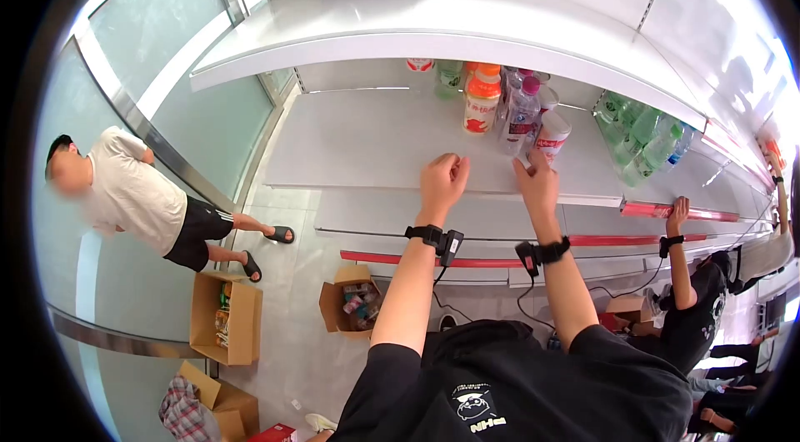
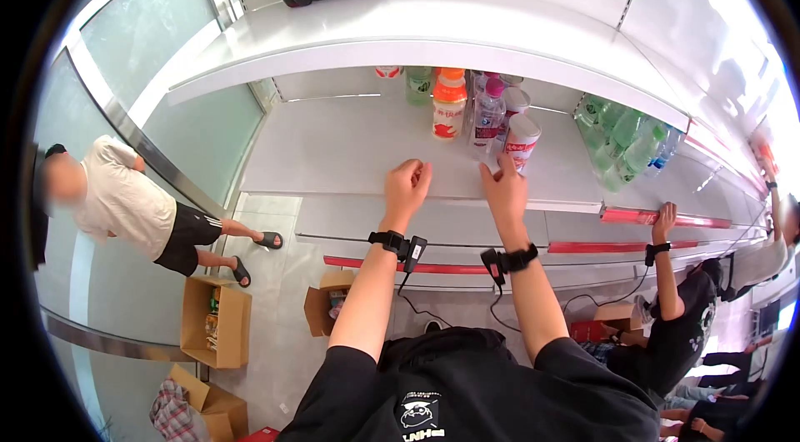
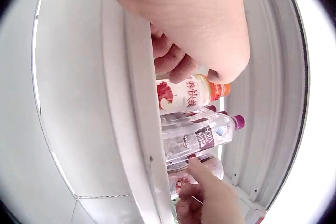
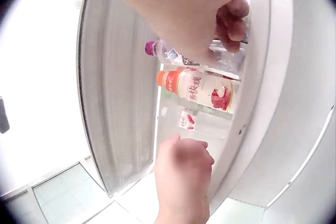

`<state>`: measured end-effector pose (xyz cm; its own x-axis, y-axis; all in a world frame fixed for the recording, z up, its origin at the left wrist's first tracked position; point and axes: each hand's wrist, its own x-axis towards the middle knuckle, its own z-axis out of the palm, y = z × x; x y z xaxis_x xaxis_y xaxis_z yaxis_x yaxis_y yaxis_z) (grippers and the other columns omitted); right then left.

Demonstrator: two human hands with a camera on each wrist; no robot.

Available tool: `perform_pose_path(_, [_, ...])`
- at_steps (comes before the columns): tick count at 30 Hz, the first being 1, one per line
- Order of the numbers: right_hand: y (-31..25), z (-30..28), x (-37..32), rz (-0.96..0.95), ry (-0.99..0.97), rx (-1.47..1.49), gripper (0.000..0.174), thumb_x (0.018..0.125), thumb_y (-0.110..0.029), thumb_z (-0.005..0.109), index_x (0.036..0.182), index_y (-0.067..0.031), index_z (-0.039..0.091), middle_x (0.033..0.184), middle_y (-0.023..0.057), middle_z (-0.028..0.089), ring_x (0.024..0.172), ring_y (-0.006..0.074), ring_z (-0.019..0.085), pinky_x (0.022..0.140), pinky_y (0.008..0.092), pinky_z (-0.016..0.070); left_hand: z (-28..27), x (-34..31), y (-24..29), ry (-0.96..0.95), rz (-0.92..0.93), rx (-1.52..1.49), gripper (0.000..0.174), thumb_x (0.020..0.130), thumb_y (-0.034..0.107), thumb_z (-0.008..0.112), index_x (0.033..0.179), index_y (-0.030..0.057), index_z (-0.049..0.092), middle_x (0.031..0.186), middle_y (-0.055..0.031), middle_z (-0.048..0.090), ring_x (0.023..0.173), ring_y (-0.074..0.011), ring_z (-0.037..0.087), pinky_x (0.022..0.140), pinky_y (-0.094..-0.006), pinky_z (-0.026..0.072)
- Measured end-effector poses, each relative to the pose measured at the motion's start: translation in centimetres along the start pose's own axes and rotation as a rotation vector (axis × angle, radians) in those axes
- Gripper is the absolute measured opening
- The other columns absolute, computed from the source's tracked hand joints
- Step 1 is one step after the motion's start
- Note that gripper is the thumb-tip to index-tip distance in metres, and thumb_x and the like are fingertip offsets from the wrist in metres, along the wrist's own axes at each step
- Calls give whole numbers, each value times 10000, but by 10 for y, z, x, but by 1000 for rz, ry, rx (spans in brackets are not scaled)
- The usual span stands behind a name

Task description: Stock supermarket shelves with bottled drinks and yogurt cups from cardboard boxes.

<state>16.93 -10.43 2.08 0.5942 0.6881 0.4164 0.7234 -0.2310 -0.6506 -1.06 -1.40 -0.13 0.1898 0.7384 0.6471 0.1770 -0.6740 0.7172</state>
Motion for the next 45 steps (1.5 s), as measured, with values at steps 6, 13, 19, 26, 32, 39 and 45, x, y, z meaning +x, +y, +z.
perform_pose_path(6, [42,-25,-3,-157,366,12,597,746,-191,794,1262,-53,527,995,103,576,701,237,566,684,370,497,3,-2,0,5,-1,32,319,882,206,631,646,28,509,587,-85,512,511,-254,504,475,-362,378])
perform_pose_path(13, [67,-28,30,-190,140,142,663,732,-173,795,1299,1,497,1181,132,572,727,204,615,692,349,512,0,-1,7,-7,24,54,320,881,194,632,638,36,496,581,-79,495,505,-245,482,471,-358,360])
perform_pose_path(19, [63,-21,40,-191,131,152,565,722,-195,810,1186,34,581,1069,131,636,690,202,624,659,342,515,0,0,7,-12,42,70,324,880,191,634,636,34,489,576,-79,484,494,-238,463,468,-349,349])
perform_pose_path(26, [60,-16,54,-149,122,118,548,718,-218,814,1152,39,602,1062,140,648,690,211,629,662,351,518,1,-1,7,-8,-8,53,308,882,197,637,653,33,512,580,-76,499,480,-228,464,462,-331,351])
perform_pose_path(32, [59,-8,65,-110,118,151,511,719,-239,815,1108,41,636,992,134,689,680,197,638,644,345,516,1,0,7,-10,1,90,308,881,193,637,647,38,508,574,-67,495,475,-218,458,459,-327,345])
perform_pose_path(39, [54,-7,72,-85,84,159,503,737,-218,799,1123,54,625,1039,160,664,687,222,642,666,358,524,1,-1,7,-18,13,92,306,872,184,646,645,33,508,574,-69,495,476,-218,453,460,-330,345])
perform_pose_path(45, [56,-5,77,-95,69,188,505,741,-212,788,1138,54,622,1055,170,664,681,227,649,662,362,526,1,-1,8,-15,11,87,288,873,180,654,660,25,537,584,-76,510,478,-215,461,464,-325,356])
